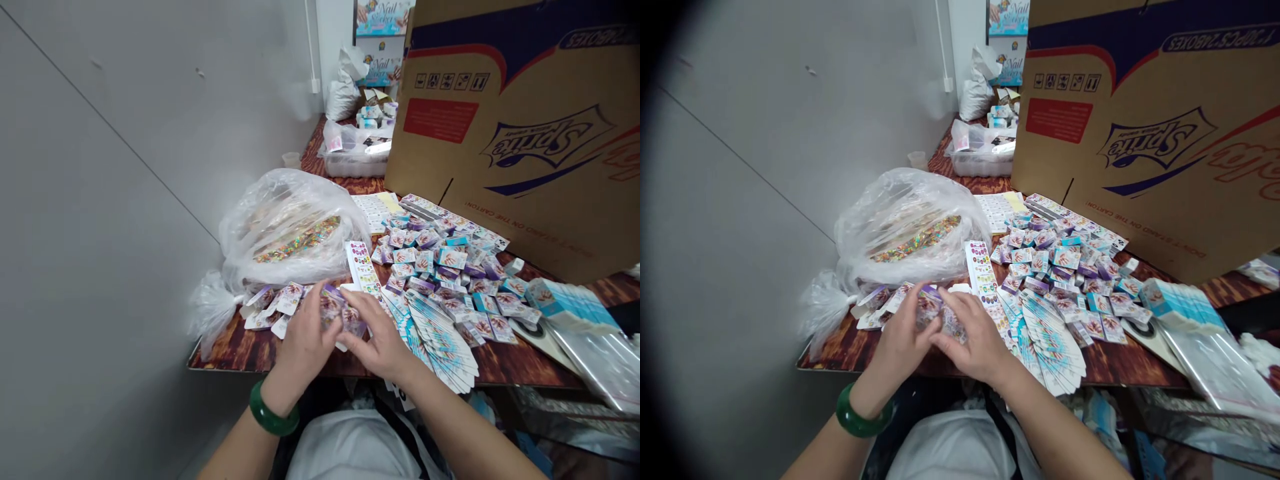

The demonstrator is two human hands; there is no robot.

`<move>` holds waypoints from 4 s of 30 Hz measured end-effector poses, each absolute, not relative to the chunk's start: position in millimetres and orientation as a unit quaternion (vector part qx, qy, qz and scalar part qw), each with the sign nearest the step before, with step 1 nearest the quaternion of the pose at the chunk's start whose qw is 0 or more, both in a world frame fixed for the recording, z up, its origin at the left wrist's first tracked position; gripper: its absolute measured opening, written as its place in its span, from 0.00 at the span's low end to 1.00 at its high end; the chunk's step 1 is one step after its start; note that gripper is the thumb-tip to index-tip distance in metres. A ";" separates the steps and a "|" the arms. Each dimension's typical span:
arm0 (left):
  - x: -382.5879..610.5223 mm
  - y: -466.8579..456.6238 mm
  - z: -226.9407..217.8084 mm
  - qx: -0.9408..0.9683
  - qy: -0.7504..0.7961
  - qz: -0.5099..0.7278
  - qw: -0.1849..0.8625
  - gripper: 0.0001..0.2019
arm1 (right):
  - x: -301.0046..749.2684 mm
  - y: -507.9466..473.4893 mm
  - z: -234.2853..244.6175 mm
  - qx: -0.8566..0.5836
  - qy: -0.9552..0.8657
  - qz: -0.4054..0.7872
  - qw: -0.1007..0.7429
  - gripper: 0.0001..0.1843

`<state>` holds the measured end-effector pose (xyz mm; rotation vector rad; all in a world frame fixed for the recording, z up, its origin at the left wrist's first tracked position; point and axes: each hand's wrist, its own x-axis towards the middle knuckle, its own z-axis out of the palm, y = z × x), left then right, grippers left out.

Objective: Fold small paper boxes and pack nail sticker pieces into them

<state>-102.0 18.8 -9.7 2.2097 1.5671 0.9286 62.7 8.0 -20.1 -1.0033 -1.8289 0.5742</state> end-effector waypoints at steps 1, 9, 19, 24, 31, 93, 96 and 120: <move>-110.0 23.6 -11.2 0.755 0.564 0.311 0.121 0.26 | 65.7 11.5 -23.3 -0.453 -0.721 0.235 0.469 0.27; -162.3 52.9 -29.6 0.693 0.684 0.222 -0.047 0.31 | 88.8 33.9 -52.7 -0.681 -0.571 0.322 0.327 0.26; -95.6 16.1 -13.6 0.713 0.566 0.339 0.236 0.14 | 95.7 38.5 -47.4 -0.600 -0.416 0.522 0.442 0.25; -93.7 9.6 -14.7 0.463 0.365 0.310 0.746 0.22 | 95.8 22.0 -3.6 -0.466 -0.376 0.643 0.478 0.24; -92.2 5.2 -21.9 0.368 0.191 0.239 0.878 0.28 | 89.3 11.9 -0.5 -0.416 -0.435 0.634 0.485 0.22; -78.8 2.6 -28.4 0.766 0.541 0.316 0.143 0.21 | 61.9 14.0 -5.9 -0.476 -0.580 0.403 0.524 0.07; -77.7 2.2 -26.1 0.775 0.534 0.316 0.120 0.23 | 62.4 18.7 1.1 -0.467 -0.500 0.510 0.521 0.06; -158.7 51.1 -18.2 0.668 0.719 0.188 -0.031 0.29 | 98.0 44.9 -56.4 -0.676 -0.611 0.309 0.272 0.27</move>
